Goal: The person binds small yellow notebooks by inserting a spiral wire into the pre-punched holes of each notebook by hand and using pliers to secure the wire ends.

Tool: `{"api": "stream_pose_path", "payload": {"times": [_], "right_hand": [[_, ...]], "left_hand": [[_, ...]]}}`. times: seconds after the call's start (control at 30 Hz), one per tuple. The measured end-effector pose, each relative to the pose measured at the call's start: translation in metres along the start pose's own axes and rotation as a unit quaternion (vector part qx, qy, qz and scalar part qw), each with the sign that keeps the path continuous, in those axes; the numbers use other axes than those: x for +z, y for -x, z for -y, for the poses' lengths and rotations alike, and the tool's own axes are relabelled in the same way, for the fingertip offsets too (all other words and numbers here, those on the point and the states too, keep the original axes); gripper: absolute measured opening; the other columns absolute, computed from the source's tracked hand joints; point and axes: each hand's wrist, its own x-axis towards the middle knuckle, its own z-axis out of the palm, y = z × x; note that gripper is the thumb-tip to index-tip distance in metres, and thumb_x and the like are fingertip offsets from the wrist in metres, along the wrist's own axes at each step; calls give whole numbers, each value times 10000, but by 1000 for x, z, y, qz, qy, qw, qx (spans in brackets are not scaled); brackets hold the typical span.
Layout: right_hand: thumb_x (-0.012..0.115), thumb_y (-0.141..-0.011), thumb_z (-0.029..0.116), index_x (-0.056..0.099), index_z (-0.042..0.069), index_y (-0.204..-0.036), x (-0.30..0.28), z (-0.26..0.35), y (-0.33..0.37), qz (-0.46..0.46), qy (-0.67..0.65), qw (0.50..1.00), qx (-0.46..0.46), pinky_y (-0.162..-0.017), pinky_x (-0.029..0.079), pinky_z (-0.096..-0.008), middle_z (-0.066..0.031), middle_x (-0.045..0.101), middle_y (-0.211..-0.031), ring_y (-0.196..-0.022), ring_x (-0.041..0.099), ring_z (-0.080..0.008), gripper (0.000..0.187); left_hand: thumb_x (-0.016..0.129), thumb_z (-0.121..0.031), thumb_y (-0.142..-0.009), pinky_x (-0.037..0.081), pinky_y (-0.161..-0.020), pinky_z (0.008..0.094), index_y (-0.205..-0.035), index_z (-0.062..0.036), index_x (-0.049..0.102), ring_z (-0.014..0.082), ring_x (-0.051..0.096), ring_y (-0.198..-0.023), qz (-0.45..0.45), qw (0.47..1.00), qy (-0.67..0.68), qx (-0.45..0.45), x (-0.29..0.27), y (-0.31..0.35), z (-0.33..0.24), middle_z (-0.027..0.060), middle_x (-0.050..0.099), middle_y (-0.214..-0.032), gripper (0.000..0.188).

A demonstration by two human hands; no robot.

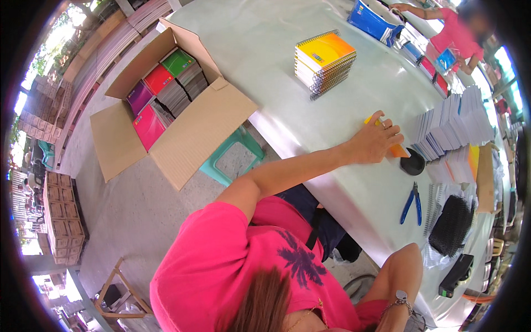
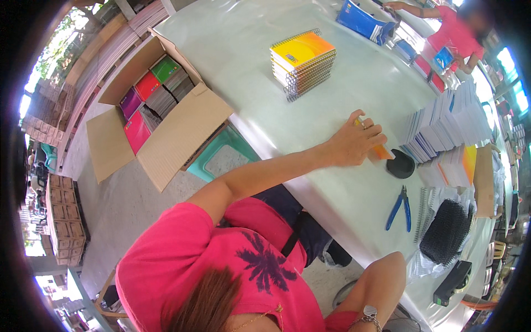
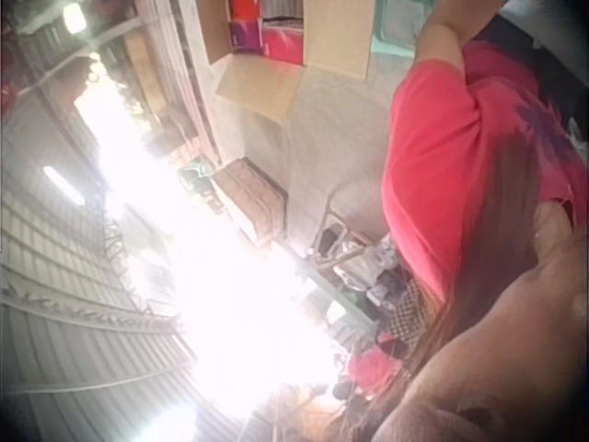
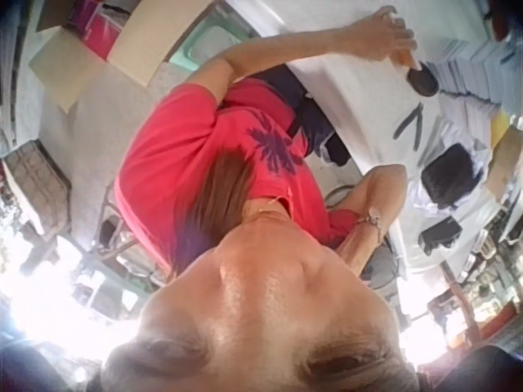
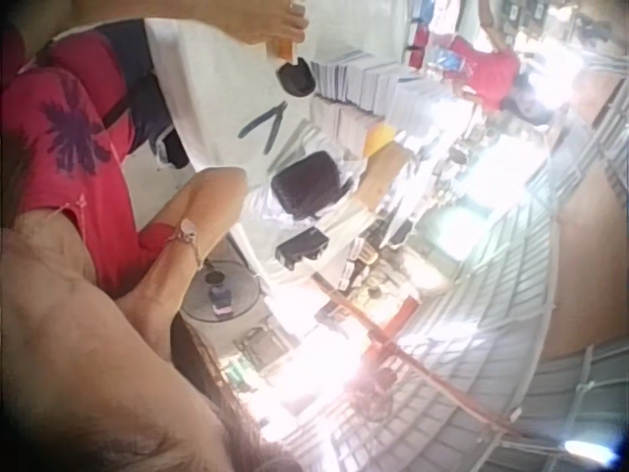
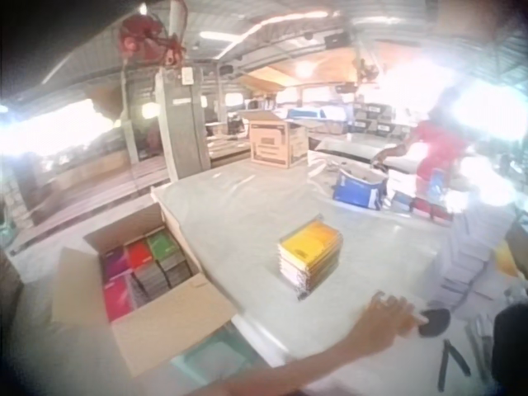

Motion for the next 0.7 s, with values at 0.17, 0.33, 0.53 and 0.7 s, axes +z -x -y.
{"api": "stream_pose_path", "payload": {"times": [0.17, 0.33, 0.53, 0.7], "right_hand": [[564, -968, 244, 614, 88, -1052, 3, 0, 0, 9, 0, 1000, 0, -945, 439, -378, -77, 598, -1149, -1045, 563, -224, 184], [566, -967, 250, 619, 94, -1039, 0, 2, 4, 8, 0, 1000, 4, -937, 446, -374, -74, 603, -1140, -1035, 570, -220, 180], [570, -966, 257, 626, 102, -1024, 3, 5, 6, 18, -7, 1000, -18, -928, 454, -369, -70, 609, -1129, -1022, 577, -215, 175], [572, -965, 262, 631, 108, -1011, 11, 12, 7, 24, -27, 998, -49, -920, 461, -364, -67, 614, -1120, -1012, 583, -211, 172]], "left_hand": [[625, -115, -799, 258, -1084, 520, -1084, -163, 540, 221, 519, -1086, 24, 1000, 7, -13, -4, 0, 0, 30, 516, -1045, 302], [628, -113, -796, 246, -1098, 527, -1095, -159, 552, 223, 519, -1110, 2, 999, 36, -5, -1, 0, 1, 33, 524, -1045, 312], [631, -117, -783, 267, -1078, 514, -1069, -151, 557, 227, 531, -1091, -12, 1000, 0, -5, 1, 2, -4, 35, 539, -1038, 298], [619, -114, -784, 284, -1054, 488, -1068, -154, 564, 223, 538, -1075, -17, 1000, 7, -5, -6, -1, 1, 30, 563, -1036, 292]]}}
